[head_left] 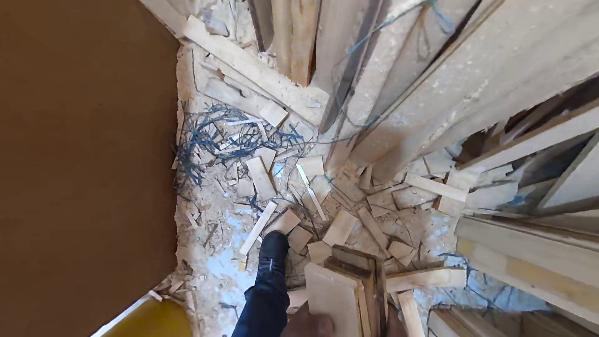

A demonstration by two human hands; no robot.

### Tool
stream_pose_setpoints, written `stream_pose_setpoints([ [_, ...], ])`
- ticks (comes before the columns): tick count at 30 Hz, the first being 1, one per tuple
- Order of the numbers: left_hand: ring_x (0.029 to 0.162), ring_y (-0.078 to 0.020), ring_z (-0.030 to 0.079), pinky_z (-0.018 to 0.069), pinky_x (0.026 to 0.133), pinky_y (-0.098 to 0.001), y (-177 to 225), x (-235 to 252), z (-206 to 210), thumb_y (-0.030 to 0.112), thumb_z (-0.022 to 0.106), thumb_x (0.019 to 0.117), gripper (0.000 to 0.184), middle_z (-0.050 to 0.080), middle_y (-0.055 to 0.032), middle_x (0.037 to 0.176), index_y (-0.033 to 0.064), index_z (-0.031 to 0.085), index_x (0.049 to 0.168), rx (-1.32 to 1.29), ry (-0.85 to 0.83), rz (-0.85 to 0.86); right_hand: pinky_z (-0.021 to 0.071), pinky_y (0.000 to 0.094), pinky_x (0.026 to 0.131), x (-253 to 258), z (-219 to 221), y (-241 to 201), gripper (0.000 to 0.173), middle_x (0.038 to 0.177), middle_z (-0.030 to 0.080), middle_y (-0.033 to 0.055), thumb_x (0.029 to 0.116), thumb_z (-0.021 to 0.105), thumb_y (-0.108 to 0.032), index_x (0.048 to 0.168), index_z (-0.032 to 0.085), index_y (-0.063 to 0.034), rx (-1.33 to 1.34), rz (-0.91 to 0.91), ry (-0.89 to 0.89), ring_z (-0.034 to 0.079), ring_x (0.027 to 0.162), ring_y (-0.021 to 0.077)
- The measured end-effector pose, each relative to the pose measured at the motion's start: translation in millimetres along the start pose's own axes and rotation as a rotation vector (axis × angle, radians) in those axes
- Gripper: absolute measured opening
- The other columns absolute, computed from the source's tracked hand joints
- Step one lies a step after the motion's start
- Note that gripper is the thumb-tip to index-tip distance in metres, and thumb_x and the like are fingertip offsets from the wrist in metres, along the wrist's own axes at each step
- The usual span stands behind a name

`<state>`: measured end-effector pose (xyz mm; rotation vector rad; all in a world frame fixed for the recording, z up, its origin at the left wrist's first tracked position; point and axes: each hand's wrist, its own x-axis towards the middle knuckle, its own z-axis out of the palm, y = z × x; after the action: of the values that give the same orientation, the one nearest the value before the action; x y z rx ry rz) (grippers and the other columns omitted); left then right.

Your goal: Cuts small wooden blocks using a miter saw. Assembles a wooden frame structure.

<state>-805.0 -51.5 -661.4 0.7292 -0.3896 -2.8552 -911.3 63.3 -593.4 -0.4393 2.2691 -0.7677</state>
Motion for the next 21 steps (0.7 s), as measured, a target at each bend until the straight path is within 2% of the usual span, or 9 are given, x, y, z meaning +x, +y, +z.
stream_pose_setpoints([
  [2,0.103,-0.0080,0.073,0.0602,0.092,-0.0315,5,-3,-5,0.041,0.066,0.0973,0.031,0.077,0.0027,0.112,0.0244,0.075,0.122,-0.040,0.007,0.025,0.0493,0.0459,0.107,1,0,-21,0.107,0.134,0.055,0.0378,0.0931,0.050,-0.073,0.142,0.038,0.0206,-0.043,0.018,-0.020,0.060,0.124,0.0351],
  [5,0.101,-0.0080,0.073,0.0608,0.090,-0.0311,10,-8,-7,0.045,0.066,0.0953,0.032,0.078,0.0032,0.110,0.0233,0.077,0.116,-0.118,-0.007,0.122,0.0550,0.0489,0.100,-2,5,-66,0.109,0.135,0.057,0.0315,0.0857,0.059,-0.075,0.143,0.042,0.0159,-0.155,0.070,-0.032,0.062,0.122,0.0341],
  [7,0.104,-0.0084,0.073,0.0597,0.093,-0.0314,10,-28,-2,0.052,0.065,0.0946,0.040,0.077,0.0031,0.112,0.0240,0.074,0.121,-0.249,-0.080,0.121,0.0554,0.0488,0.101,-22,3,-98,0.110,0.137,0.058,0.0284,0.0824,0.062,-0.076,0.145,0.044,0.0118,-0.240,0.091,-0.079,0.062,0.123,0.0343],
  [10,0.112,-0.0124,0.071,0.0575,0.098,-0.0343,32,-60,30,0.050,0.063,0.0968,0.045,0.075,-0.0017,0.120,0.0184,0.071,0.128,-0.443,-0.243,0.117,0.0537,0.0527,0.102,-56,-33,-157,0.105,0.147,0.049,0.0299,0.0813,0.074,-0.062,0.151,0.039,0.0079,-0.265,0.100,-0.269,0.056,0.131,0.0395],
  [12,0.118,-0.0144,0.068,0.0542,0.103,-0.0354,67,-85,67,0.045,0.062,0.0974,0.047,0.072,-0.0041,0.127,0.0145,0.068,0.133,-0.508,-0.375,0.087,0.0531,0.0547,0.103,-83,-66,-195,0.099,0.153,0.043,0.0311,0.0838,0.077,-0.055,0.153,0.039,0.0066,-0.266,0.055,-0.368,0.053,0.136,0.0417],
  [14,0.113,-0.0085,0.070,0.0563,0.099,-0.0298,123,-120,114,0.050,0.065,0.0956,0.044,0.075,0.0018,0.121,0.0206,0.073,0.127,-0.339,-0.321,0.103,0.0541,0.0551,0.102,-111,-95,-226,0.094,0.150,0.047,0.0317,0.0862,0.074,-0.057,0.149,0.045,0.0072,-0.204,-0.023,-0.421,0.055,0.134,0.0406],
  [16,0.108,-0.0049,0.071,0.0580,0.095,-0.0269,171,-155,141,0.052,0.071,0.0899,0.042,0.076,0.0058,0.116,0.0260,0.075,0.122,-0.136,-0.248,0.137,0.0587,0.0502,0.094,-136,-114,-252,0.090,0.145,0.052,0.0295,0.0893,0.069,-0.061,0.146,0.048,0.0063,-0.107,-0.088,-0.475,0.063,0.123,0.0337],
  [18,0.107,-0.0056,0.071,0.0587,0.094,-0.0275,216,-187,157,0.051,0.076,0.0851,0.043,0.076,0.0055,0.115,0.0265,0.075,0.121,-0.046,-0.253,0.177,0.0600,0.0483,0.091,-157,-122,-282,0.083,0.139,0.057,0.0274,0.0927,0.070,-0.053,0.146,0.049,0.0065,-0.055,-0.126,-0.528,0.068,0.113,0.0297],
  [21,0.104,-0.0059,0.072,0.0598,0.091,-0.0285,269,-247,186,0.056,0.078,0.0812,0.047,0.077,0.0054,0.112,0.0270,0.076,0.118,0.062,-0.210,0.282,0.0580,0.0494,0.096,-198,-129,-326,0.066,0.130,0.063,0.0254,0.0998,0.064,-0.041,0.143,0.052,0.0072,-0.132,-0.204,-0.633,0.069,0.111,0.0313],
])
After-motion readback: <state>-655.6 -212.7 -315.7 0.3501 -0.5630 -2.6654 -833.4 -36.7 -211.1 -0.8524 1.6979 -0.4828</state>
